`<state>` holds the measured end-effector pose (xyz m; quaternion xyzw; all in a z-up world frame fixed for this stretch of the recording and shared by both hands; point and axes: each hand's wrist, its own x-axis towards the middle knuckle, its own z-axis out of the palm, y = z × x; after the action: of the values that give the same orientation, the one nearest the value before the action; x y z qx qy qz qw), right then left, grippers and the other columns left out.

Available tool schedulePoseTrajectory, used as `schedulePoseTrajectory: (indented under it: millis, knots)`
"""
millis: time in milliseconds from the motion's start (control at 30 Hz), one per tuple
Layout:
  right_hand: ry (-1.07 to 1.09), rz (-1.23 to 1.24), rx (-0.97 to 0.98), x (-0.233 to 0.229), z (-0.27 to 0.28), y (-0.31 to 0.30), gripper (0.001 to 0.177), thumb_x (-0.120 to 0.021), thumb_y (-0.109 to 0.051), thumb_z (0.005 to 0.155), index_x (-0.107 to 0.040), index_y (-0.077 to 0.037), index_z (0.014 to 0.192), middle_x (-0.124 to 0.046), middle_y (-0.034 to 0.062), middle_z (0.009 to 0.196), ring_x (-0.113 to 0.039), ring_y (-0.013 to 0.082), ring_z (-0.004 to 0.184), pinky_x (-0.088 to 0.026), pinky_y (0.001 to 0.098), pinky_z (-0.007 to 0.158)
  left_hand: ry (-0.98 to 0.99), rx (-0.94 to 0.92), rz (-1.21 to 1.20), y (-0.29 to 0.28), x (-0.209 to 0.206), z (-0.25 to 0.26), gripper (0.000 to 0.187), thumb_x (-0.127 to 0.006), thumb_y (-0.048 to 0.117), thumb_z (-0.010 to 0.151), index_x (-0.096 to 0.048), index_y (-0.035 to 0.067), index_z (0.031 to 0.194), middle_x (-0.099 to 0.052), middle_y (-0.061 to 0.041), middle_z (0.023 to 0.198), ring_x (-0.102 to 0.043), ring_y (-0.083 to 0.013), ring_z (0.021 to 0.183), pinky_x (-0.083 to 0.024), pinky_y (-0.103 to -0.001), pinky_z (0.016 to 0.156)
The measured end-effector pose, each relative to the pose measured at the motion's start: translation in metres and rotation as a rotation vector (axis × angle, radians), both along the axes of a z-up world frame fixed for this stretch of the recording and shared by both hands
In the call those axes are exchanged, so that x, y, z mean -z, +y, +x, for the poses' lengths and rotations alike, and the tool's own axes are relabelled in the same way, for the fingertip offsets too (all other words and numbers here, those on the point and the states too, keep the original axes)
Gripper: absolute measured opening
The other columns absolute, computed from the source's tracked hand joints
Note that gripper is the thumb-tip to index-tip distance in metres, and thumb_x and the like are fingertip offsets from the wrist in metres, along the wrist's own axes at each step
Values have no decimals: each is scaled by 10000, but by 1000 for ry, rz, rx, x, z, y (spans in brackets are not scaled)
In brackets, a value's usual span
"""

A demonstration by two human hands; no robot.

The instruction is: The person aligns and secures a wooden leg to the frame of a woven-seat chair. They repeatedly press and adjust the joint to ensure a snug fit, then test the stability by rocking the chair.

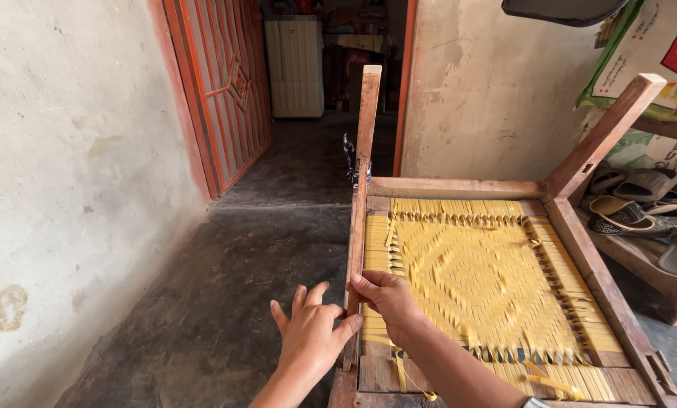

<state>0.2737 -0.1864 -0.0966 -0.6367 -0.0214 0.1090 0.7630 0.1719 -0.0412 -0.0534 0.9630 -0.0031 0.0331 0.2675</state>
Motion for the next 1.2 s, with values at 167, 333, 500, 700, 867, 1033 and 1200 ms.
schedulePoseTrajectory:
  millis: [167,333,500,700,867,1033,1200]
  knots:
    - [-45,-35,50,-6,-7,5,432,-691,-189,892,-643,60,1242,-750,139,977,-685,200,925,-563,366,826,56,-19,-100,4,14,12,501,-616,559,875,-790,112,1018,-370,-103,1562,-109,-383,1523,85,-768,1128]
    - [-48,-76,49,-15,-9,4,403,-722,-183,886,-678,92,1178,-725,127,913,-655,222,886,-544,373,749,5,-20,-150,6,30,20,536,-632,568,858,-785,66,969,-388,-103,1564,-151,-365,1528,62,-797,1112]
    - [-81,-34,40,-13,-15,3,374,-696,-186,885,-693,54,1172,-757,108,942,-669,177,905,-549,330,785,-51,1,-210,7,35,14,520,-671,561,806,-809,91,981,-267,-107,1605,-23,-433,1513,47,-809,1063]
    - [-151,-108,42,-10,-17,4,379,-685,-185,883,-712,81,1152,-753,121,906,-671,191,846,-562,345,772,-62,15,-186,7,46,20,572,-607,604,838,-796,77,955,-292,-111,1601,-23,-436,1511,64,-804,1074]
    - [-79,-199,67,-22,-16,6,389,-703,-196,879,-692,61,1172,-726,115,883,-656,203,833,-535,368,761,33,7,-284,6,52,28,598,-569,620,856,-767,73,996,-351,-114,1578,-67,-378,1533,64,-792,1102]
    - [-136,-102,41,-18,-23,5,407,-673,-208,895,-688,51,1208,-733,103,924,-657,171,893,-534,344,814,-77,56,-344,6,52,18,593,-596,604,817,-797,59,936,-309,-133,1590,-58,-395,1520,48,-776,1096]
    - [-141,-50,38,-10,-25,4,424,-654,-230,907,-651,14,1253,-743,107,1003,-673,157,975,-538,331,872,-153,97,-227,7,50,15,601,-595,614,832,-789,59,956,-246,-170,1601,6,-473,1494,69,-800,1065]
